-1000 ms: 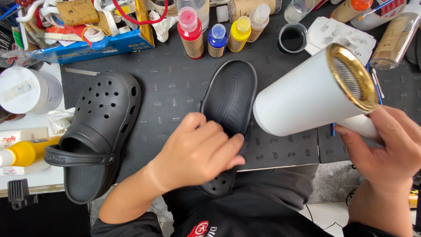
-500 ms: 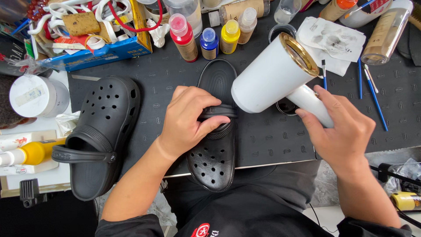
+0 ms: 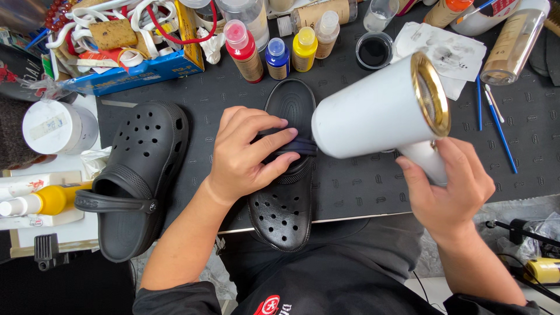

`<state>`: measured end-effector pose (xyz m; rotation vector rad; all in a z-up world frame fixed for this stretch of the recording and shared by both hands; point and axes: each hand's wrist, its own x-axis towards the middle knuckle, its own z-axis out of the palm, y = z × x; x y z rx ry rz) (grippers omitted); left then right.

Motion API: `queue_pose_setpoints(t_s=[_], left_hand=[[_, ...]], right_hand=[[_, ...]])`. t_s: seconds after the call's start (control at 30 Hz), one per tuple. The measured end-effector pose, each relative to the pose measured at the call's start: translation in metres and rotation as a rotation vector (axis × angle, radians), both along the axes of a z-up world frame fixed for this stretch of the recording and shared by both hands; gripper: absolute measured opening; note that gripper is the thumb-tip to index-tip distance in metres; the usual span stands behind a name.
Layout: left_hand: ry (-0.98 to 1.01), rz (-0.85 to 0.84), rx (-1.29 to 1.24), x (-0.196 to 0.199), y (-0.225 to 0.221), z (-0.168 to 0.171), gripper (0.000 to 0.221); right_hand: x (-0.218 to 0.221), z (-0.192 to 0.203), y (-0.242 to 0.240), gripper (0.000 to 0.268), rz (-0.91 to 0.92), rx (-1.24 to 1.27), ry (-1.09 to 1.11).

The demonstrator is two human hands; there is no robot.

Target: The person applies black dye to the strap and side of a foam clog using a brush and then dries the applied dye with a hairdryer.

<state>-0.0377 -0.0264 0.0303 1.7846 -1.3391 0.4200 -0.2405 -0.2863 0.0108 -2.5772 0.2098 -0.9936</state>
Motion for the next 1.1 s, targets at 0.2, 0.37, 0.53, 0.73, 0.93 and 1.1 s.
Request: queue_pose_setpoints(t_s=[0.2, 0.37, 0.53, 0.73, 0.93, 1.1], left_hand=[[0.008, 0.015, 0.015, -0.001, 0.003, 0.002, 0.034], [0.092, 0.030, -0.032, -0.001, 0.002, -0.009, 0.034], [0.142, 0.022, -0.068, -0.003, 0.000, -0.016, 0.032], [0.189, 0.028, -0.058, -0.003, 0.001, -0.019, 0.038], [0.204, 0.013, -0.064, -0.003, 0.002, -0.018, 0.039], [0.231, -0.004, -0.057, -0.004, 0.003, -0.020, 0.037]], right_hand=[[-0.010, -0.018, 0.000, 0.044, -0.003, 0.065, 0.016], [-0.017, -0.031, 0.001, 0.044, -0.019, 0.099, -0.014], [-0.022, -0.041, 0.000, 0.042, -0.014, 0.131, -0.070], [-0.016, -0.036, 0.008, 0.043, -0.014, 0.132, -0.093], [-0.006, -0.019, 0.019, 0.044, -0.002, 0.118, -0.113], [-0.003, -0.016, 0.020, 0.047, -0.006, 0.109, -0.113]])
